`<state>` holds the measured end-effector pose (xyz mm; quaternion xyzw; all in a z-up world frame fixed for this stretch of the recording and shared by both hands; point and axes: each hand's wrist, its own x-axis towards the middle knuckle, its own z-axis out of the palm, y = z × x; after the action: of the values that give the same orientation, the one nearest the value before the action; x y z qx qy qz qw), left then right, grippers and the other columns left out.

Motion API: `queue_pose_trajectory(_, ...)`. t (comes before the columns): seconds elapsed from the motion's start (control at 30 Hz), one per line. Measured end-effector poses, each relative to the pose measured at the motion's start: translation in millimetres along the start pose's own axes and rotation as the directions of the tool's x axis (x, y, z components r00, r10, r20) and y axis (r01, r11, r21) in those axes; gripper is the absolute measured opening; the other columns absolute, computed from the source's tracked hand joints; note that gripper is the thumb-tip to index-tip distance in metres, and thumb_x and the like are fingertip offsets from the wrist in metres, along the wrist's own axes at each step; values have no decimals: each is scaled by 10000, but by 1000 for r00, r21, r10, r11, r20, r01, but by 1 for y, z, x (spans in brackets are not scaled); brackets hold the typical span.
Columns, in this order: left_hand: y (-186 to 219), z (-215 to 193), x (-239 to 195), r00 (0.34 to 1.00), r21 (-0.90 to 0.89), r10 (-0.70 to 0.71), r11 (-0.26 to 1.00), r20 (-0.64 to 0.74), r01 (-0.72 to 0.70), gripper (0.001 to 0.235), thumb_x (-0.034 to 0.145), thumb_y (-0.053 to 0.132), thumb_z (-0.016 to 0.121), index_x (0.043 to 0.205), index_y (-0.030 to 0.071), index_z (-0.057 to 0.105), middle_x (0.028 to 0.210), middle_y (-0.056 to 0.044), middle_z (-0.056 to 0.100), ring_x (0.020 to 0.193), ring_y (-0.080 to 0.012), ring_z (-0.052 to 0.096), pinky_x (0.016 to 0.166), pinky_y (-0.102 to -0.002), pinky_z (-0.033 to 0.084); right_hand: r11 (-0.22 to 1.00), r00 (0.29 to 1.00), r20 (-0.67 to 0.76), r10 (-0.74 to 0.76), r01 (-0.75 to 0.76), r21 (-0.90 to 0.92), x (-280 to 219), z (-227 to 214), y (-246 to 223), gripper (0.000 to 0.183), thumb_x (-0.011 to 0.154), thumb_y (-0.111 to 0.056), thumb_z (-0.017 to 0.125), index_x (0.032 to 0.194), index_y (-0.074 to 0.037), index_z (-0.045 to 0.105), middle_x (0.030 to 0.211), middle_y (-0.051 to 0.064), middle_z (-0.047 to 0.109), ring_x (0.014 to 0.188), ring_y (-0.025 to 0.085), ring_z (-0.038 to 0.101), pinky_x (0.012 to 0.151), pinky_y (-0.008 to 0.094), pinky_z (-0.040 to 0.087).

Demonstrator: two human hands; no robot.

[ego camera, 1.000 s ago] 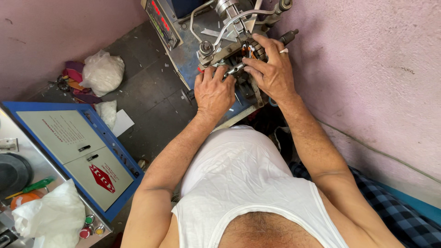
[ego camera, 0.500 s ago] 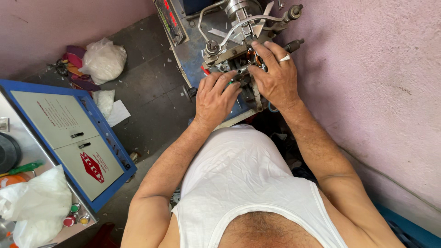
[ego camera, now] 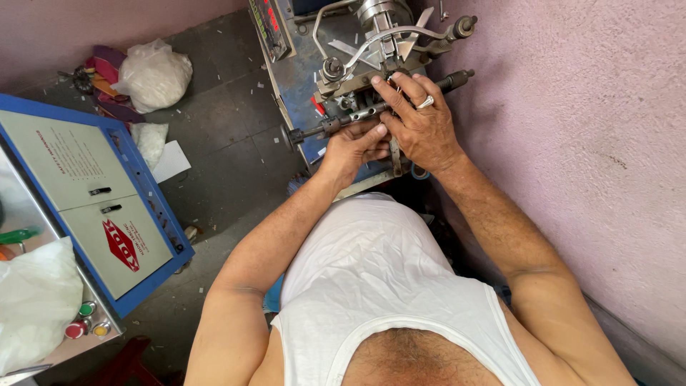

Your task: The person works on a motor stator using a screwdriver and scissors, inserting small white insulation pieces and manipulating copper wiring.

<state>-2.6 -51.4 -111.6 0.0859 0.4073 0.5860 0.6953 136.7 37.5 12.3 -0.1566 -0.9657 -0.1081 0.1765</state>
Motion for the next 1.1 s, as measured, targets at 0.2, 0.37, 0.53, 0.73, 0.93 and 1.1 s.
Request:
queue_pose_trajectory(0.2,-13,-6,13,999,-86,17,996,-35,-20,206,944,152,757,1079,-2,738,892,-77,755,745,-145,694,643,-268,611,1000,1000,-11,12,-11,24,-6,5,1,90,1003,-172,739,980,-119,807,1579,31,549,1432,228,472,1244,423,361)
queue_pose_trajectory(0.37,-17,-9,18,997,-212,15,977,-77,-31,156,961,122,726,1075,16,721,918,-86,750,789,-167,716,680,-281,620,956,998,-41,56,-42,292,-7,2,13,101,937,-161,829,1027,-117,817,1553,43,550,1383,251,495,1187,428,420)
queue_pose_trajectory(0.53,-25,-7,38,993,-345,90,932,-72,-109,241,918,132,735,1143,85,660,985,-49,740,855,-149,728,726,-277,617,911,991,-30,134,-111,398,-7,-1,27,201,891,-120,875,1078,-83,815,1535,63,569,1364,269,527,1149,408,483)
queue_pose_trajectory(0.73,-27,-3,65,982,-438,101,884,-157,-161,333,919,175,804,1196,67,654,924,-17,713,800,-112,668,685,-241,575,901,990,7,143,-134,412,2,8,36,233,907,-153,868,1106,-52,802,1512,83,579,1329,276,554,1136,424,489)
queue_pose_trajectory(0.93,-12,5,53,983,-413,104,897,-152,-158,489,1001,473,607,1344,125,617,907,-40,714,836,-117,658,751,-261,573,892,988,47,150,-155,425,6,15,35,243,893,-174,864,1100,-66,799,1513,82,578,1330,285,545,1119,434,487)
queue_pose_trajectory(1.1,-9,5,49,985,-422,170,890,-37,-170,569,1061,548,452,1461,147,503,1057,-76,680,966,-154,622,867,-301,542,874,987,106,119,-155,460,8,15,37,278,890,-159,845,1160,-108,806,1562,97,541,1379,299,511,1156,459,450)
